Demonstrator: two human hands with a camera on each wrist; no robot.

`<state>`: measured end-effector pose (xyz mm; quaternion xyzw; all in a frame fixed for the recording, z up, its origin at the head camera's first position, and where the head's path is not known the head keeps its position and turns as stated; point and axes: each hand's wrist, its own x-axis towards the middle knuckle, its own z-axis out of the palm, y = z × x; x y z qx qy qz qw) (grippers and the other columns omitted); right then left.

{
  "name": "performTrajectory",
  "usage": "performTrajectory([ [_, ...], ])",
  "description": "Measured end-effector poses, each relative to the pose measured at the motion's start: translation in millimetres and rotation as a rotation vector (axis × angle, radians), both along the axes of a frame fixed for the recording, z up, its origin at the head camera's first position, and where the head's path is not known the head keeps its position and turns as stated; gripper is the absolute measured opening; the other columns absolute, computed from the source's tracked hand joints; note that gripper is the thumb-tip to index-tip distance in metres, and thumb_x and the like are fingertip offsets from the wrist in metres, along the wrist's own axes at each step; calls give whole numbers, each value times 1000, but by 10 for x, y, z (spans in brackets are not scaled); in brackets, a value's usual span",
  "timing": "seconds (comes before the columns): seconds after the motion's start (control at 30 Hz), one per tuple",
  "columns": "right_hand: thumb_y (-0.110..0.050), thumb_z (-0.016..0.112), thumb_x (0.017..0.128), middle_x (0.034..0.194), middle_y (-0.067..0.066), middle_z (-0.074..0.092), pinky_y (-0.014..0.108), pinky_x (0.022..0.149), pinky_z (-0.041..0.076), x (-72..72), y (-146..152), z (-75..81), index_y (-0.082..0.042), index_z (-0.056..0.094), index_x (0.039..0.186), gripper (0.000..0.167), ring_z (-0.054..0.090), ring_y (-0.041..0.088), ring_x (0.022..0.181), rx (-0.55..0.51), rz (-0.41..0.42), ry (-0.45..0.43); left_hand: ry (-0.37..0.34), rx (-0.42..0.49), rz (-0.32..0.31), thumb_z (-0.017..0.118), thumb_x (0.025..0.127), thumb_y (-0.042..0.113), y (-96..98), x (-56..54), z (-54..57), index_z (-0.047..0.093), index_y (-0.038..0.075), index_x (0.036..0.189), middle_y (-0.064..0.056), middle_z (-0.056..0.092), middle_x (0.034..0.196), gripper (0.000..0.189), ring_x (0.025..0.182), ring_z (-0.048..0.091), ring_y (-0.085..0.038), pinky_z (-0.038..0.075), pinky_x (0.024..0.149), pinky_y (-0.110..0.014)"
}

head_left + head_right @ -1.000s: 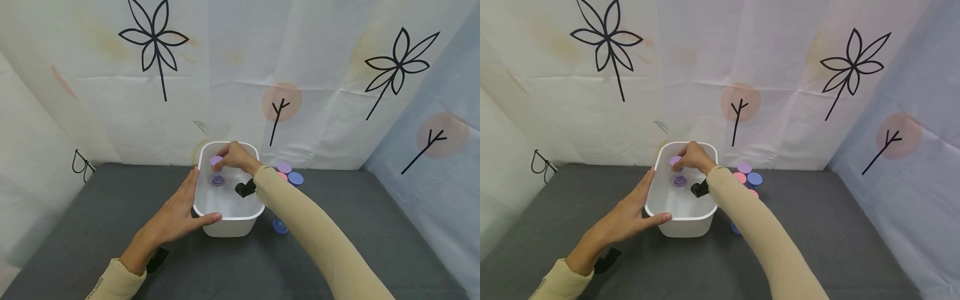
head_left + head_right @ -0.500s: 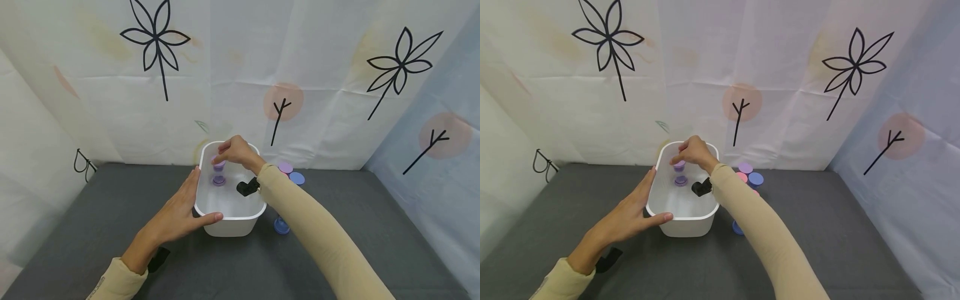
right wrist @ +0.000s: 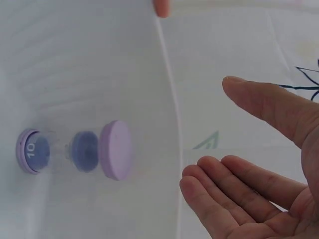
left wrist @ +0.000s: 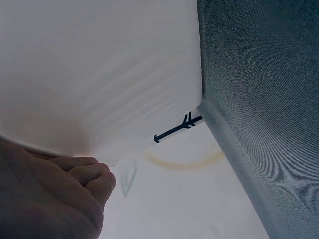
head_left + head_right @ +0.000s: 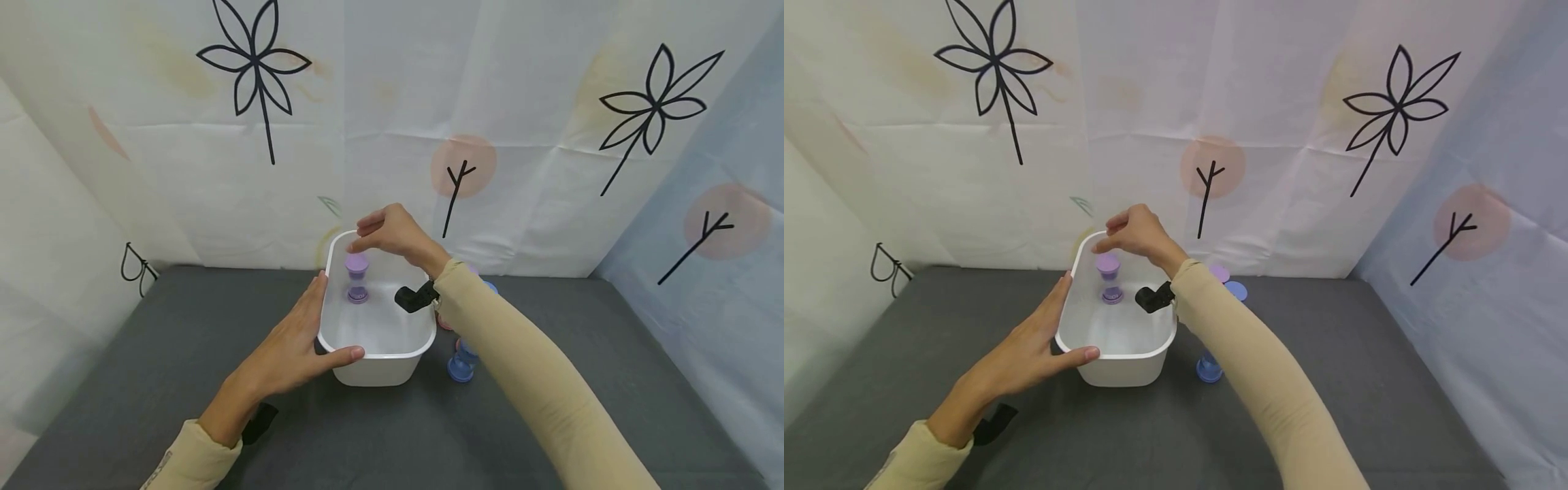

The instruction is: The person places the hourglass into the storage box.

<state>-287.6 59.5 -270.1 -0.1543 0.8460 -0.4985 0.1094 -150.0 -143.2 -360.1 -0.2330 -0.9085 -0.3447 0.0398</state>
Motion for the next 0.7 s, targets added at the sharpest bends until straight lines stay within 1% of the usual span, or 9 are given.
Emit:
performTrajectory([
  [0.13,-17,88,80,125,18,68,36,98,51,89,116,86,1,67,128,55,66,22,111,-38,47,28,-8,-4,7,71,84,68,-4,4,-4,-7,20,164,-1,-4,170,121,155,4,-24,24,116,-60],
  [0.23,-18,87,82,122,15,70,36,98,51,170,240,127,-1,67,129,54,67,21,110,-52,82,60,-14,-5,6,70,84,68,-8,4,-8,-8,20,163,2,-6,169,121,155,4,-24,24,116,-60],
  [0.37,-17,85,84,118,10,72,36,97,52,285,442,155,-2,68,128,49,68,21,109,-79,115,90,-11,5,-1,71,84,67,-8,0,-8,-8,21,163,2,-6,169,121,155,3,-23,24,116,-60],
  [0.57,-12,83,85,118,13,71,36,94,54,469,766,120,0,67,126,46,70,24,108,-124,146,99,1,13,-6,72,84,66,-6,-2,-13,-7,21,164,0,-3,170,120,155,4,-23,24,116,-60],
  [0.7,-9,82,86,119,15,71,35,92,55,574,949,48,2,67,126,45,70,26,108,-118,148,112,0,12,-3,72,84,66,-3,0,-12,-7,21,164,0,-3,170,121,155,3,-23,24,116,-60],
])
